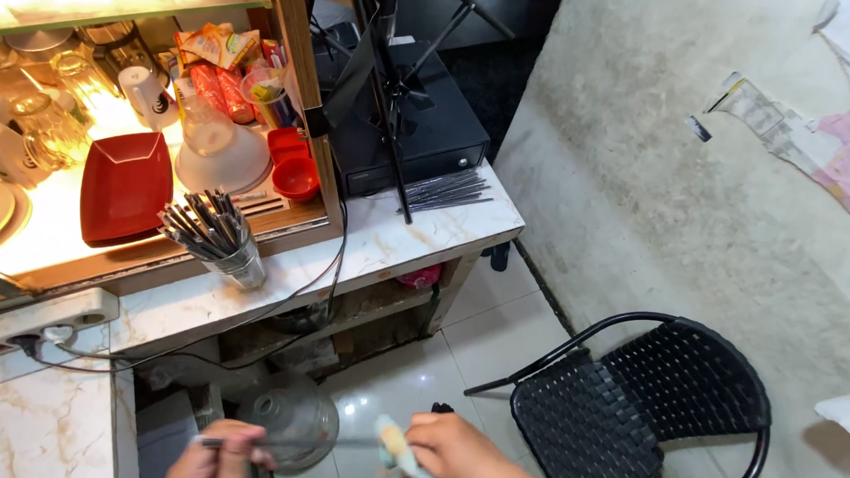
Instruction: The recorder is individually wiping down and cleaning reusable metal straws using a cloth before placing them in containers.
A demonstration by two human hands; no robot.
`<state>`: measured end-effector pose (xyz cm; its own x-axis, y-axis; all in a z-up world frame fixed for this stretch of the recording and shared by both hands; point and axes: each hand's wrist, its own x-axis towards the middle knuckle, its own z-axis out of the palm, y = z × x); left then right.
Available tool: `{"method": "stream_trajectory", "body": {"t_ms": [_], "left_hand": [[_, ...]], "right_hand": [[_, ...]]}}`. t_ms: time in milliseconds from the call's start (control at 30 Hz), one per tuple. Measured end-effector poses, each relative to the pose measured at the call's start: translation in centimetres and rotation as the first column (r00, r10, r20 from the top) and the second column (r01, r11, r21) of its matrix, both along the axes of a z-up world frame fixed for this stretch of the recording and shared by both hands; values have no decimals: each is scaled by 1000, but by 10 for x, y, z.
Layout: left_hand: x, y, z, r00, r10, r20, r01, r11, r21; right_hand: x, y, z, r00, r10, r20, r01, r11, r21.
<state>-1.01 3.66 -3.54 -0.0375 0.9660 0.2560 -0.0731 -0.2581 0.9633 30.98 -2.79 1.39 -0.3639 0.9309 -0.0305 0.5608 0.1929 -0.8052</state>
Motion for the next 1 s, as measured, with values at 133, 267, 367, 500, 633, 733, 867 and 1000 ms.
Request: {"method": "stream_trajectory", "body": {"t_ms": [133, 267, 367, 500, 633, 733, 867, 1000], "left_hand": [[-2, 18, 18, 974, 123, 191, -116, 992, -48], [52, 20, 38, 987, 64, 150, -13, 949, -316], [112, 11, 21, 995, -63, 82, 95, 873, -478], [169, -1, 0, 980, -190, -59, 159, 926, -342], [181, 9, 38, 948, -224, -226, 205, 973, -106], [187, 18, 55, 895, -237, -377, 235, 971, -54], [193, 30, 77, 862, -254, -439, 274, 961, -19], [197, 38, 108, 833, -238, -500, 279, 960, 7]], "right_hand": [[21, -1, -61, 945, -146, -294, 114, 986, -124], [12, 7, -40, 339, -663, -668, 48, 721, -691], [0, 25, -12, 116, -705, -700, -9, 704, -710], [3, 29, -61, 280, -603, -747, 155, 796, -585], [26, 34, -51, 181, -670, -720, 87, 740, -667], [47, 48, -10, 121, -685, -718, 69, 728, -682], [84, 66, 9, 58, -764, -642, 106, 645, -757], [117, 77, 5, -34, -782, -623, 151, 612, -776]]}}
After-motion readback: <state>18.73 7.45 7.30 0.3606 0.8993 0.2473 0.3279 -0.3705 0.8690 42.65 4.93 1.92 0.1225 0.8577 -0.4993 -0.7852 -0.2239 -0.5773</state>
